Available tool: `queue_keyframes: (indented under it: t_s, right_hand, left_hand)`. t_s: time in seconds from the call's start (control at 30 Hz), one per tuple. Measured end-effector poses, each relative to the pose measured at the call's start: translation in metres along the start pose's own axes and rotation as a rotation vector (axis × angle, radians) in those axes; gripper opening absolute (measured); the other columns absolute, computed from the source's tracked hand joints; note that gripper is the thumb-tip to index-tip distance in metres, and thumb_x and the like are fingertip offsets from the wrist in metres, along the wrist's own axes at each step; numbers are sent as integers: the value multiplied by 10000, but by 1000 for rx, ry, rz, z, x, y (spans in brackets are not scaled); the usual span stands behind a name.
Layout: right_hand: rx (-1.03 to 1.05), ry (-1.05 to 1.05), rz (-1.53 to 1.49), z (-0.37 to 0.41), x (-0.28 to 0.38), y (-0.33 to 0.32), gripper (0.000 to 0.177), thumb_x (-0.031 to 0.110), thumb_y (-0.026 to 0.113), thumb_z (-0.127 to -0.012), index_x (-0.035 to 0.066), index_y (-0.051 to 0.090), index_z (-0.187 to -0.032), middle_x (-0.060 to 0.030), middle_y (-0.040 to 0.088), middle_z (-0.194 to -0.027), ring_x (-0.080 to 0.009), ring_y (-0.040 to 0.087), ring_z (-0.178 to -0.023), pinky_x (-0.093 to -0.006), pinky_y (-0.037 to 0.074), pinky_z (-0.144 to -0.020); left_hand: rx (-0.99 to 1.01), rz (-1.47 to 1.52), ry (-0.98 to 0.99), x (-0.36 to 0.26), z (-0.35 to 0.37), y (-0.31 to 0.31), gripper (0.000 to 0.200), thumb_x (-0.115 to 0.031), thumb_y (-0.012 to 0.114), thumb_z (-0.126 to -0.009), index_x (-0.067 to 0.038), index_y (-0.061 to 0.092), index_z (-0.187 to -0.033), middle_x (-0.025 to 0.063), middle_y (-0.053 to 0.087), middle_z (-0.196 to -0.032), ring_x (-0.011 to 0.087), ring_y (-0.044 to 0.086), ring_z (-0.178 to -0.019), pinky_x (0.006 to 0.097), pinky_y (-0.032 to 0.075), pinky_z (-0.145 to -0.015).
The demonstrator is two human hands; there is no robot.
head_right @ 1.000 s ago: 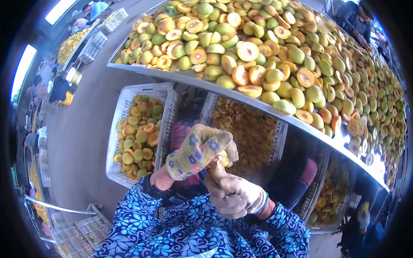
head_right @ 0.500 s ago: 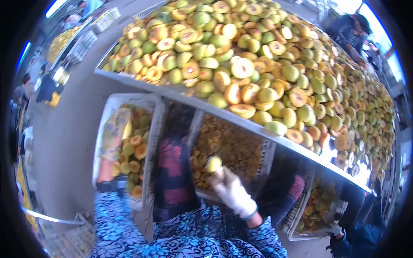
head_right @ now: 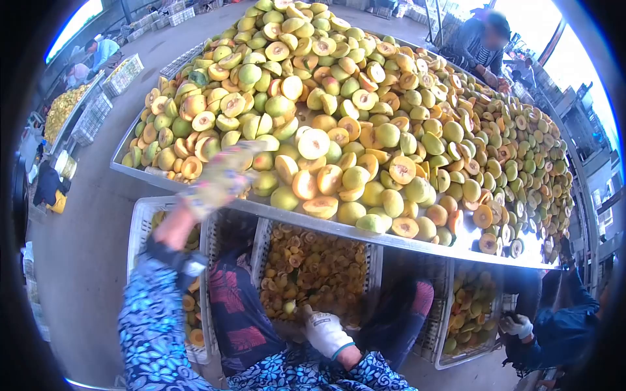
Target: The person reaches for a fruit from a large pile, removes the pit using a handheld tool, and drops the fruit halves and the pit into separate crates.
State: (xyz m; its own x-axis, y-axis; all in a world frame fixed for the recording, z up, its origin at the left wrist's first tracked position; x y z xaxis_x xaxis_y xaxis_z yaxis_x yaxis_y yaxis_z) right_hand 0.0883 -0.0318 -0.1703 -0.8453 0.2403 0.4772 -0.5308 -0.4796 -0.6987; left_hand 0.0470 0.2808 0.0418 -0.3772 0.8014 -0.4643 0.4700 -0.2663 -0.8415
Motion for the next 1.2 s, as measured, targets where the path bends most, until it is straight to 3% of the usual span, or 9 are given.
queue_keyframes:
  t_s: [0.1, 0.17, 0.3, 0.4, 0.5, 0.57, 0.73, 0.97, 1.2]
  right_hand:
    - [-13, 45, -127, 8, -4, -20, 326, 231, 575, -895, 13, 498, -1124, -237, 676, -897, -411, 662, -848, -476, 514, -718]
    - [2, 40, -216, 11, -7, -25, 332, 237, 580, -895, -1, 509, -1116, -245, 671, -935, -396, 661, -882, -453, 516, -746]
    - [-279, -245, -908, 24, 2, -67, 246, 183, 592, -941, 12, 544, -1112, -59, 595, -826, -160, 596, -696, -315, 489, -633]
    - [18, -192, -1414, 42, 25, -85, 370, 236, 617, -946, 40, 530, -1247, 19, 564, -854, -38, 527, -643, -198, 452, -560]
    - [-332, -285, -802, 42, 26, -124, 279, 278, 644, -922, 29, 557, -1014, -45, 565, -711, -121, 538, -608, -306, 455, -562]
    - [-320, -309, -789, 56, 48, -150, 255, 240, 650, -908, 23, 540, -984, -121, 589, -701, -216, 599, -615, -356, 467, -592]
    - [-341, -416, -589, 75, 100, -179, 230, 203, 640, -914, 31, 504, -985, -197, 620, -715, -416, 648, -717, -415, 487, -588]
    - [-351, -415, -651, 70, 102, -164, 223, 175, 638, -907, -2, 546, -1007, -154, 658, -755, -261, 685, -655, -358, 512, -600]
    - [-455, -584, -841, 71, 94, -150, 261, 259, 610, -946, 21, 508, -976, -132, 591, -649, -295, 617, -539, -365, 480, -522]
  left_hand:
    - [-11, -190, 276, -24, -33, 66, 373, -36, 612, -786, -59, 626, -1159, 150, 633, -1140, 328, 584, -1107, 416, 473, -963]
    - [164, -363, 24, -10, -49, 81, 398, -53, 705, -763, -56, 638, -1155, 140, 626, -1139, 322, 590, -1078, 408, 479, -967]
    - [-89, -45, -167, 13, -28, 48, 309, -141, 764, -766, -55, 646, -1039, 109, 643, -959, 291, 628, -926, 365, 510, -825]
    - [-314, 685, -477, 13, 21, 28, 312, -169, 751, -820, -33, 619, -1067, 99, 652, -982, 220, 646, -929, 322, 527, -807]
    - [-563, 1238, -301, -9, 70, 24, 302, -190, 745, -854, -39, 612, -1079, 36, 644, -980, 156, 641, -910, 288, 526, -797]
    - [-708, 1428, -418, -27, 103, 31, 321, -224, 656, -907, -24, 581, -1146, 149, 663, -1059, 210, 663, -919, 311, 557, -816]
    - [-739, 1065, -348, -106, 136, 20, 492, -428, 432, -1017, 21, 614, -1102, 125, 660, -1030, 195, 645, -979, 308, 511, -873]
    - [-721, 1146, -394, -124, 157, 41, 535, -456, 373, -1024, 15, 618, -1083, 106, 640, -1059, 177, 612, -953, 310, 487, -856]
    - [-687, 1213, -447, -132, 160, 53, 503, -434, 367, -1028, 1, 612, -1088, 88, 603, -1072, 178, 586, -998, 308, 475, -870]
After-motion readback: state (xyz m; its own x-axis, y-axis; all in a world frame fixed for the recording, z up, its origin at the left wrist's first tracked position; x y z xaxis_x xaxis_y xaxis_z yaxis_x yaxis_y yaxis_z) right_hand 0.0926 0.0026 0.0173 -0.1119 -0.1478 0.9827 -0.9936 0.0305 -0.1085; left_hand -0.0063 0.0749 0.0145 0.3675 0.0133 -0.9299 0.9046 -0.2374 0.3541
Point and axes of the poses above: each hand's wrist, its own z-axis away from the middle knuckle, its own y-axis out of the palm, x = y × z, the point moved 8 cm from there along -z, towards the middle knuckle
